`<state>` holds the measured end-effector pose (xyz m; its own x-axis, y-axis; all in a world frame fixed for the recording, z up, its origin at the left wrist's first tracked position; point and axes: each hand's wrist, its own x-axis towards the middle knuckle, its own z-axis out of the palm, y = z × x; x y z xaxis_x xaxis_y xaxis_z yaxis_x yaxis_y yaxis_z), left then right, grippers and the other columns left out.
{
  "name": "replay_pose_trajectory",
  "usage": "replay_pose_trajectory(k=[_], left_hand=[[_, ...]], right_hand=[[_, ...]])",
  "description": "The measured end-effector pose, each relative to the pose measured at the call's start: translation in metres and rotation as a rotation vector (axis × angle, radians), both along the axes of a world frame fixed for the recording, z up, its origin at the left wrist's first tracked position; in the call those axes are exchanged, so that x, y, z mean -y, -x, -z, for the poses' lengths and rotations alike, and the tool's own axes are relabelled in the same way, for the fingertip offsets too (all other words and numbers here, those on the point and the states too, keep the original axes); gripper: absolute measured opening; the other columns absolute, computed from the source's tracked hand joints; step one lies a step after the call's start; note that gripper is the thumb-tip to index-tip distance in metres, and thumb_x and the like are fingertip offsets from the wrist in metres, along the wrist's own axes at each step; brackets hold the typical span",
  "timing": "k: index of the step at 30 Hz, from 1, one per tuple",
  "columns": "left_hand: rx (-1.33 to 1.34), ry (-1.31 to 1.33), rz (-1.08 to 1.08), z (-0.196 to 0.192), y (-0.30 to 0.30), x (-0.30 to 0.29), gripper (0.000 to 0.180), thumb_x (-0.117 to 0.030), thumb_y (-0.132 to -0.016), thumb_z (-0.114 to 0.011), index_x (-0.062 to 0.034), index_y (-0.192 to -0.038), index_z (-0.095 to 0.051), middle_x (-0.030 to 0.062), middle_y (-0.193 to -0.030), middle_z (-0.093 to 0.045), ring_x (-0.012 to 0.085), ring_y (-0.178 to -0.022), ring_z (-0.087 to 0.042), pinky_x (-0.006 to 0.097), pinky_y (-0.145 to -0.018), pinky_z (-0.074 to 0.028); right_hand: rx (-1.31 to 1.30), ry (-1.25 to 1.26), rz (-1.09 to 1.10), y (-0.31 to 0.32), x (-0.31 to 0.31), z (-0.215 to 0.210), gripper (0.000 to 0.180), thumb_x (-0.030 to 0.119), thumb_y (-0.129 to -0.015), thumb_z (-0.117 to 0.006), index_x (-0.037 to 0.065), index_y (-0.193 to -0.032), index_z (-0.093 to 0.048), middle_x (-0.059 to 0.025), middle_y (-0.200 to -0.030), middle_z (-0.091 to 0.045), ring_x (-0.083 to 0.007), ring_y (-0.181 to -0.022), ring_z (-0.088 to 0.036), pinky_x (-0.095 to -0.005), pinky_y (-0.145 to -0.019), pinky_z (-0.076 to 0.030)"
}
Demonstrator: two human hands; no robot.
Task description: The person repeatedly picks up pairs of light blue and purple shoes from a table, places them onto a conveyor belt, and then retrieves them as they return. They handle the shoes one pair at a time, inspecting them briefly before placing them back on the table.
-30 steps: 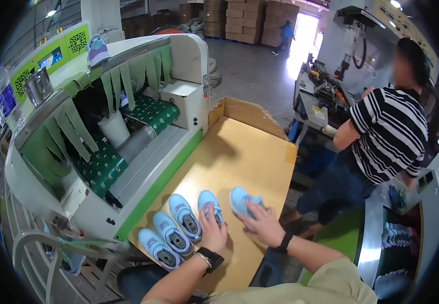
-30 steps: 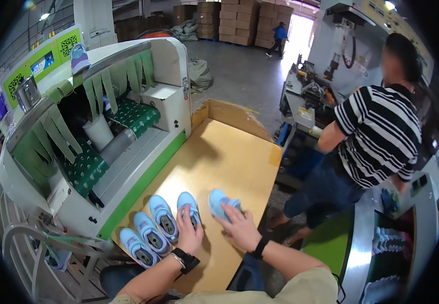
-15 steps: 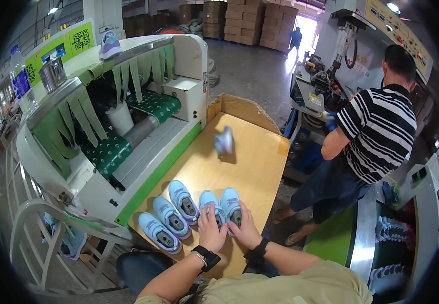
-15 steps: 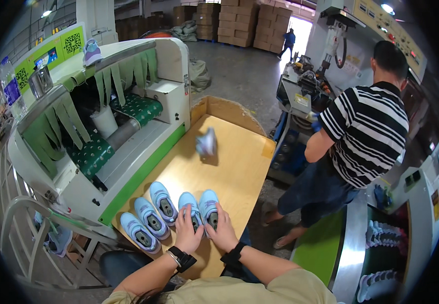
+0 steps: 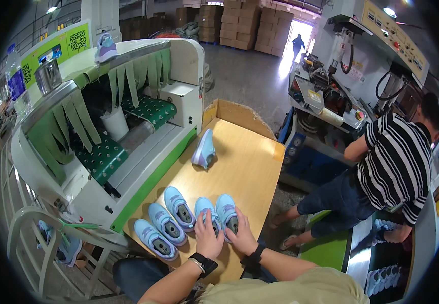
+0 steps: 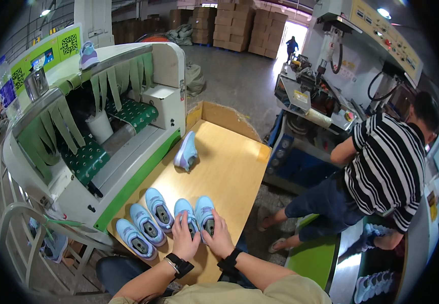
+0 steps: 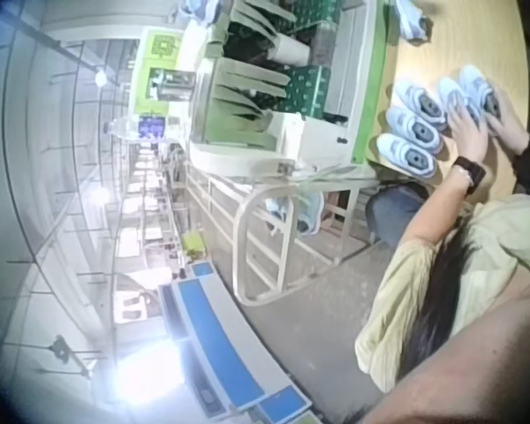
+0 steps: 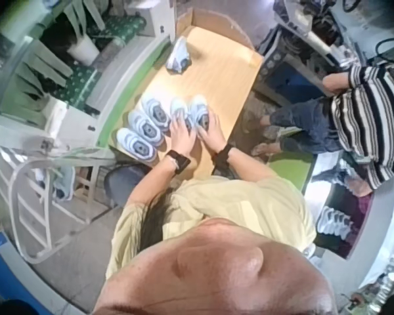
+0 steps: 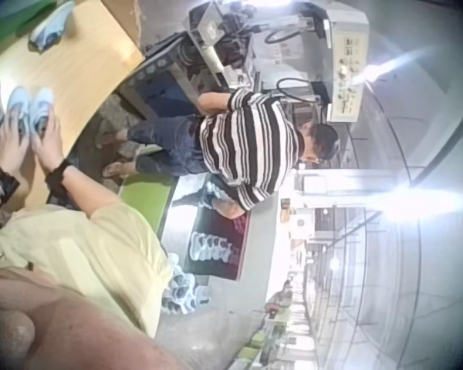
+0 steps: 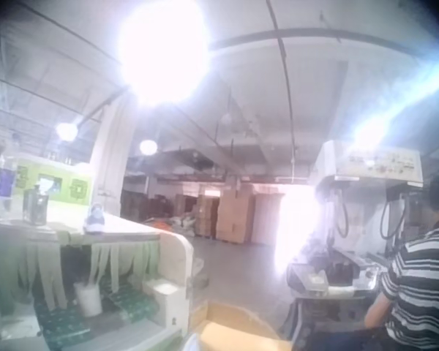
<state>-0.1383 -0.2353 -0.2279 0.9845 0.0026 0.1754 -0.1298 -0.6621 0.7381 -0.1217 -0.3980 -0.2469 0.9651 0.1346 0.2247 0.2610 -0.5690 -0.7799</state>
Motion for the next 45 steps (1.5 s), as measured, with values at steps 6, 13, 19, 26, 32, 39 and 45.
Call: replay_pose_trajectory(k=[6, 13, 19, 26, 32, 39, 45], left_hand=[[-0.024, 0.037, 0.041, -0.012, -0.004, -0.005, 0.085, -0.025, -0.092, -0.071, -0.0008, -0.158, -0.024, 0.0317, -0.160, -0.021, 0.0519, -0.144, -0.027, 0.057, -0.118, -0.028], [0.171, 0.331, 0.094, -0.080, 0.001, -0.014, 0.082, -0.023, -0.095, -0.069, -0.0003, -0.160, -0.023, 0.0292, -0.166, -0.012, 0.0446, -0.154, -0.016, 0.050, -0.124, -0.017], [0.192, 0.398, -0.114, -0.093, 0.007, -0.035, 0.083, -0.011, -0.081, -0.073, -0.0048, -0.155, -0.035, 0.0239, -0.163, -0.025, 0.0387, -0.152, -0.026, 0.046, -0.124, -0.022], [0.120, 0.225, -0.184, -0.057, 0.025, -0.045, 0.067, -0.002, -0.075, -0.068, -0.0051, -0.138, -0.046, 0.0253, -0.157, -0.033, 0.0425, -0.147, -0.032, 0.048, -0.121, -0.025], [0.143, 0.157, -0.122, -0.044, 0.027, -0.044, 0.070, -0.001, -0.076, -0.070, -0.0083, -0.139, -0.041, 0.0284, -0.158, -0.025, 0.0469, -0.145, -0.030, 0.053, -0.120, -0.025], [0.023, 0.312, -0.128, -0.062, 0.020, -0.054, 0.068, -0.002, -0.078, -0.068, -0.0059, -0.140, -0.042, 0.0275, -0.157, -0.027, 0.0463, -0.147, -0.028, 0.051, -0.121, -0.024], [-0.192, 0.947, -0.109, -0.126, 0.003, -0.120, 0.067, 0.000, -0.079, -0.060, -0.0036, -0.143, -0.042, 0.0109, -0.132, -0.052, 0.0207, -0.116, -0.054, 0.033, -0.101, -0.047]], right_hand=[[-0.241, -0.514, 0.012, -0.002, 0.001, -0.007, 0.085, 0.012, -0.089, -0.070, 0.002, -0.159, -0.022, -0.0224, -0.152, -0.041, -0.0326, -0.139, -0.044, -0.0415, -0.116, -0.036], [-0.212, -0.702, -0.028, -0.016, 0.010, -0.060, 0.085, 0.007, -0.091, -0.069, 0.003, -0.160, -0.019, -0.0190, -0.151, -0.042, -0.0262, -0.137, -0.046, -0.0402, -0.115, -0.038], [-0.414, -0.584, -0.783, -0.019, -0.014, -0.130, 0.085, 0.010, -0.092, -0.073, 0.004, -0.161, -0.023, -0.0179, -0.160, -0.036, -0.0265, -0.143, -0.042, -0.0428, -0.117, -0.037], [-0.178, -0.068, -0.110, -0.228, -0.058, -0.049, 0.102, 0.047, -0.085, -0.080, 0.005, -0.160, -0.025, -0.0315, -0.154, -0.036, -0.0440, -0.142, -0.041, -0.0476, -0.116, -0.038], [-0.442, 0.159, 0.142, -0.320, -0.100, -0.010, 0.129, 0.057, -0.068, -0.088, 0.015, -0.164, -0.013, -0.0342, -0.159, -0.022, -0.0509, -0.142, -0.037, -0.0519, -0.117, -0.036], [-0.373, 0.213, 0.052, -0.281, -0.023, -0.008, 0.111, 0.041, -0.062, -0.085, 0.020, -0.158, -0.034, -0.0264, -0.147, -0.044, -0.0449, -0.135, -0.049, -0.0478, -0.113, -0.044], [0.291, 0.516, -0.176, -0.112, 0.038, -0.053, 0.087, 0.013, -0.071, -0.081, 0.019, -0.151, -0.047, -0.0214, -0.142, -0.049, -0.0408, -0.114, -0.055, -0.0487, -0.101, -0.046]])
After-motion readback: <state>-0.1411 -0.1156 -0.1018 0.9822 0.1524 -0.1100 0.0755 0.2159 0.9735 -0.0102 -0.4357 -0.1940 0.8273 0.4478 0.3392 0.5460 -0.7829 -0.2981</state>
